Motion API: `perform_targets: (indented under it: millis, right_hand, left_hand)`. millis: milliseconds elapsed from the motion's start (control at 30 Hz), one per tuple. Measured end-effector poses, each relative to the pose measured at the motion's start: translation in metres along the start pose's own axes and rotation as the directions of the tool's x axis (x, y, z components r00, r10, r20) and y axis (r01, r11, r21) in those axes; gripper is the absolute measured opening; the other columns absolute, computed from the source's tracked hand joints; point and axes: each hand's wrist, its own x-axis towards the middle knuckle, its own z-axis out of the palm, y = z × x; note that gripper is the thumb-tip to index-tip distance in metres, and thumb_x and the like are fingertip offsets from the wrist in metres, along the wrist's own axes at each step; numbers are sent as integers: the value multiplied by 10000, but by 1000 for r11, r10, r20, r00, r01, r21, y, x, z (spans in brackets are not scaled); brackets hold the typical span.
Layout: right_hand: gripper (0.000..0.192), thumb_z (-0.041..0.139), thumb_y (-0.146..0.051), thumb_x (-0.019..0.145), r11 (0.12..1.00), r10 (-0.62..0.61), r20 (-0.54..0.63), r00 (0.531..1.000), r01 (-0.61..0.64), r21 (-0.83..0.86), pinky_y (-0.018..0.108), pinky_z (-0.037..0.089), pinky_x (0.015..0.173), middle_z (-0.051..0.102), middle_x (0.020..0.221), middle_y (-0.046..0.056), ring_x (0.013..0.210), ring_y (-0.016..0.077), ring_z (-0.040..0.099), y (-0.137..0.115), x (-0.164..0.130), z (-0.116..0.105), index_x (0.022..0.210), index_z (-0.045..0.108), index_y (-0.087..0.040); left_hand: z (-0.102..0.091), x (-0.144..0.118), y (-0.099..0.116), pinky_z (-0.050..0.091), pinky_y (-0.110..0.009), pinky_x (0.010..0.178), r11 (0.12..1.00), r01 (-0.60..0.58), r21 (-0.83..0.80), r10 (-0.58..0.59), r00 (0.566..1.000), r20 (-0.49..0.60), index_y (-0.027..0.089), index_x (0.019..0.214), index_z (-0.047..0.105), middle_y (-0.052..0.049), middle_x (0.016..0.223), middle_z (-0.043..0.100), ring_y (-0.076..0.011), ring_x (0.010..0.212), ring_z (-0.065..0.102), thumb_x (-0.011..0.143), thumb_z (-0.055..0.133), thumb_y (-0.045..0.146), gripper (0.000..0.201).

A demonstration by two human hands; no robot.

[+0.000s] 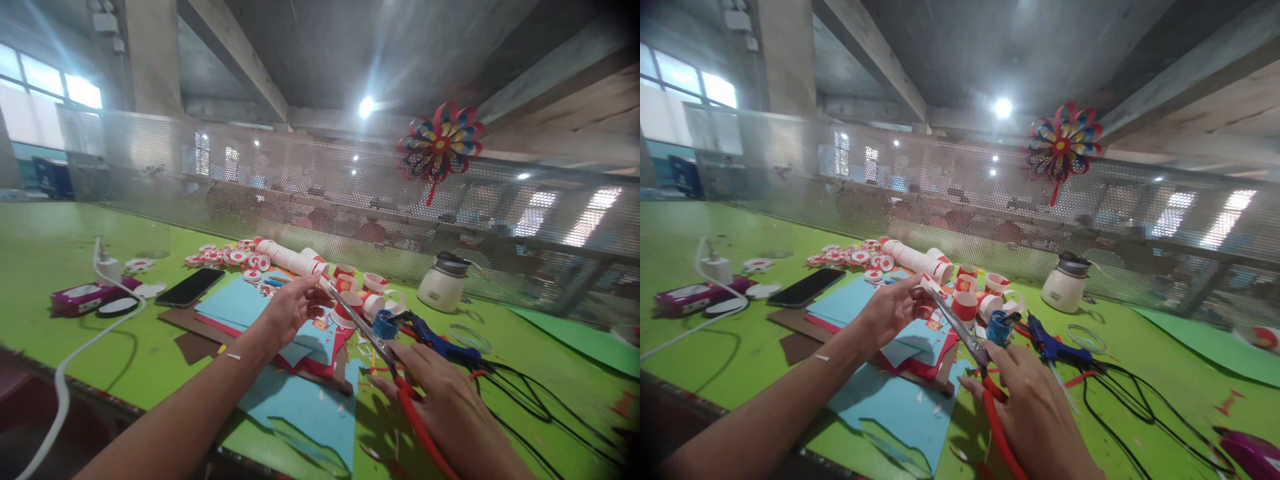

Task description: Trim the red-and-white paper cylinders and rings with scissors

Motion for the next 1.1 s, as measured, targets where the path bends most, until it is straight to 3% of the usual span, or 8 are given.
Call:
perform_targets:
  millis: [267,1100]
  right_hand:
    - [473,440,-537,854,998,-32,21,999,33,-48,406,539,639,669,884,128,755,253,645,0,-2,-1,1098,630,-180]
    - [465,361,-486,900,983,-92,-76,993,78,-168,330,473,511,624,728,102,606,219,602,-5,-5,-1,1112,625,-168]
  left_hand:
    - [-3,1,-2,437,-260,596,999,36,-11,-37,999,-21,102,802,617,-58,649,611,-147,625,592,736,638,334,242]
    - [1,0,-7,464,-252,624,999,18,-32,-17,999,29,91,806,619,-100,740,649,-141,644,607,741,648,331,251]
